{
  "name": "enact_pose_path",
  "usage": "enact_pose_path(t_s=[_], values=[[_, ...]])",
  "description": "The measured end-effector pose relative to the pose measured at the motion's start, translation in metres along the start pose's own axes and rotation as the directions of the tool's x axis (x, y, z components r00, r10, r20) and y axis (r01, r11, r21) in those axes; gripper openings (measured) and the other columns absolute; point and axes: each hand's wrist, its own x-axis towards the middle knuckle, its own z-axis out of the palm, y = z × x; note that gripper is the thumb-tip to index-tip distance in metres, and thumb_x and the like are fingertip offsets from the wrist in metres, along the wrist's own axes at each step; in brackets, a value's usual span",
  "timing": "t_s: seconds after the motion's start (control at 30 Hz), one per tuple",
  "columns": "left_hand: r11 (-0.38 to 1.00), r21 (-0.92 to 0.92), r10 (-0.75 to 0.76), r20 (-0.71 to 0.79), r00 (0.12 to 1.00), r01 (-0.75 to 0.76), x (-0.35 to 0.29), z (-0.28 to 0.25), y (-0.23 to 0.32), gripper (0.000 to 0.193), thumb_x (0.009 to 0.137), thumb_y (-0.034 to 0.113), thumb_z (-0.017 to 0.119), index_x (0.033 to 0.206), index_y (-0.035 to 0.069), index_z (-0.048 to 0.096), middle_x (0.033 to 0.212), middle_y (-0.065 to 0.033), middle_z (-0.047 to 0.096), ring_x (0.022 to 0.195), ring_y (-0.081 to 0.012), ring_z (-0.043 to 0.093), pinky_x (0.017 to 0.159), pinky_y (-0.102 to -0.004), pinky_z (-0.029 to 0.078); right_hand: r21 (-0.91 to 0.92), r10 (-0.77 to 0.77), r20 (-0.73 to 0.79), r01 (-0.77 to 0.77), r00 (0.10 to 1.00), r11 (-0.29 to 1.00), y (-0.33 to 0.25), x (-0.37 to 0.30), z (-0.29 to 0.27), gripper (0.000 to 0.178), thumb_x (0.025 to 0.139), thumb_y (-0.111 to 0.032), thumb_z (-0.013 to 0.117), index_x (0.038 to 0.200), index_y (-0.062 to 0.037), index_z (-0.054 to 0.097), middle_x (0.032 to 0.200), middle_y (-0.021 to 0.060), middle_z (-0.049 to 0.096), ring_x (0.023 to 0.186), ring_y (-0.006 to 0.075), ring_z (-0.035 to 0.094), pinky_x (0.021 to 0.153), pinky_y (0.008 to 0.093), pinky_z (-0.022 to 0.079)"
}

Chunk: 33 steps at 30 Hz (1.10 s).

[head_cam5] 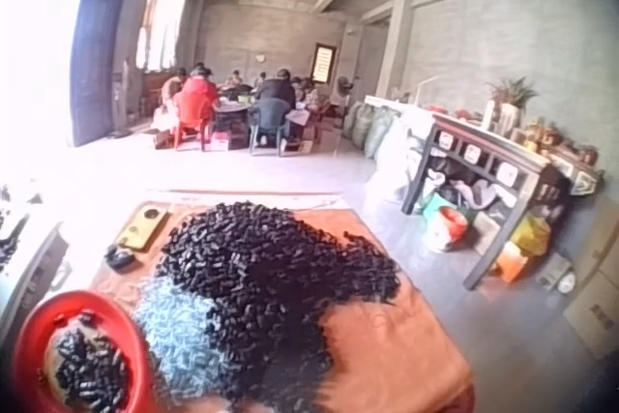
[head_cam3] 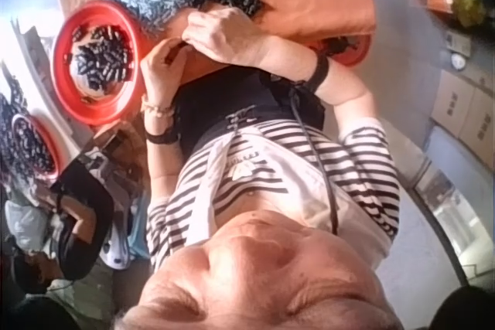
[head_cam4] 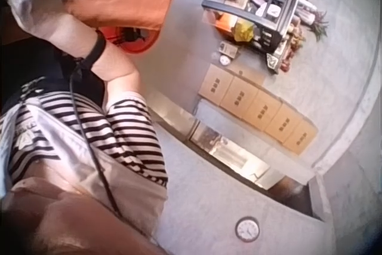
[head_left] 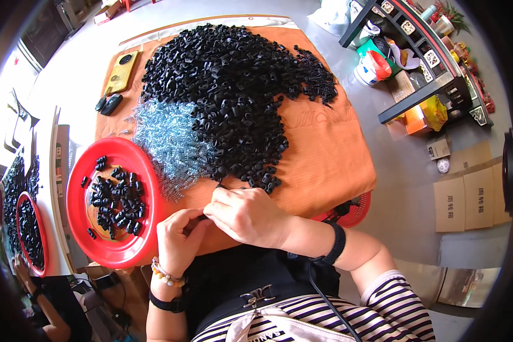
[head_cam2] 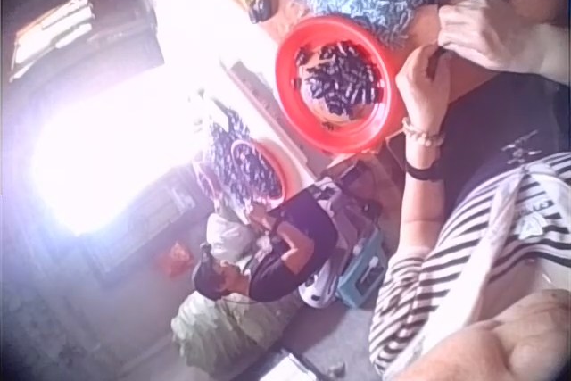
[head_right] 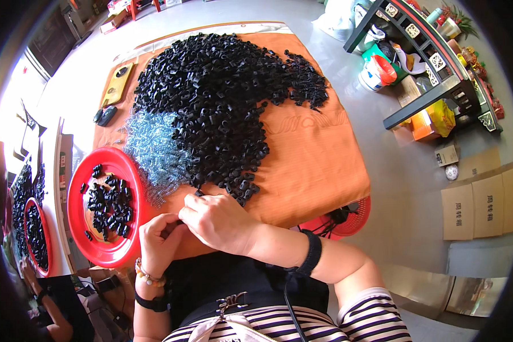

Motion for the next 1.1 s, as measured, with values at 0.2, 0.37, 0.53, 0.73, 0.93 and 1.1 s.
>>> enact_pose_path(t_s=[0.2, 0.37, 0.53, 0.73, 0.93, 1.1], values=[[0.989, -0.113, -0.100, -0.025, 0.995, 0.097, -0.003, 0.003, 0.000, 0.020, 0.080, 0.000, 0.077, 0.099, 0.001, 0.069, 0.068, -0.0016, 0.064, 0.058, -0.0049, 0.056, 0.054, -0.0204, 0.045, 0.366, 0.173, -0.087, -0.130, 0.981, 0.921, 0.004, -0.006, 0.010, 0.010, 0.087, -0.011, 0.070, 0.093, -0.0050, 0.065, 0.081, 0.0095, 0.066, 0.069, 0.0226, 0.067, 0.060, 0.0343, 0.052], [0.991, -0.100, -0.092, 0.000, 0.996, 0.092, -0.003, 0.007, 0.006, 0.018, 0.081, -0.001, 0.075, 0.098, 0.001, 0.069, 0.069, -0.0010, 0.065, 0.057, -0.0047, 0.057, 0.053, -0.0204, 0.044, 0.667, 0.360, 0.171, -0.376, 0.917, 0.643, 0.008, -0.008, 0.001, 0.018, 0.089, -0.019, 0.074, 0.091, -0.0033, 0.064, 0.079, 0.0044, 0.065, 0.064, 0.0111, 0.058, 0.060, 0.0277, 0.048], [0.984, -0.174, -0.041, 0.048, 0.998, 0.048, 0.000, 0.011, 0.006, 0.017, 0.081, -0.003, 0.073, 0.097, 0.000, 0.069, 0.070, -0.0011, 0.066, 0.058, -0.0042, 0.057, 0.052, -0.0203, 0.044, 0.661, 0.358, 0.288, -0.454, 0.888, 0.597, 0.012, -0.010, -0.010, 0.020, 0.088, -0.020, 0.075, 0.091, -0.0034, 0.064, 0.080, 0.0026, 0.065, 0.067, 0.0079, 0.056, 0.060, 0.0257, 0.047], [0.875, -0.427, -0.183, 0.147, 0.972, 0.230, 0.002, 0.013, 0.007, 0.012, 0.084, -0.002, 0.073, 0.094, -0.001, 0.067, 0.070, 0.0001, 0.064, 0.060, -0.0032, 0.056, 0.054, -0.0192, 0.044, 0.640, 0.380, 0.039, -0.314, 0.924, 0.701, 0.023, -0.016, -0.016, 0.011, 0.088, -0.014, 0.072, 0.088, -0.0033, 0.068, 0.079, 0.0094, 0.067, 0.069, 0.0193, 0.065, 0.061, 0.0314, 0.050], [0.931, -0.316, -0.147, 0.140, 0.979, 0.184, 0.004, 0.016, -0.003, 0.013, 0.085, 0.004, 0.075, 0.093, 0.000, 0.066, 0.067, 0.0013, 0.061, 0.058, -0.0023, 0.054, 0.053, -0.0190, 0.043, 0.309, 0.516, -0.146, -0.456, 0.844, 0.835, 0.050, -0.025, -0.034, 0.004, 0.087, -0.009, 0.068, 0.090, -0.0061, 0.069, 0.083, 0.0077, 0.066, 0.063, 0.0202, 0.063, 0.057, 0.0314, 0.050], [0.956, -0.267, -0.086, 0.126, 0.988, 0.118, 0.004, 0.017, -0.006, 0.015, 0.083, 0.005, 0.076, 0.094, 0.002, 0.066, 0.066, 0.0004, 0.059, 0.056, -0.0030, 0.052, 0.052, -0.0200, 0.043, 0.140, 0.456, -0.129, -0.439, 0.881, 0.888, 0.043, -0.028, -0.031, 0.004, 0.087, -0.011, 0.069, 0.089, -0.0089, 0.068, 0.085, 0.0070, 0.065, 0.066, 0.0242, 0.065, 0.058, 0.0341, 0.052]])
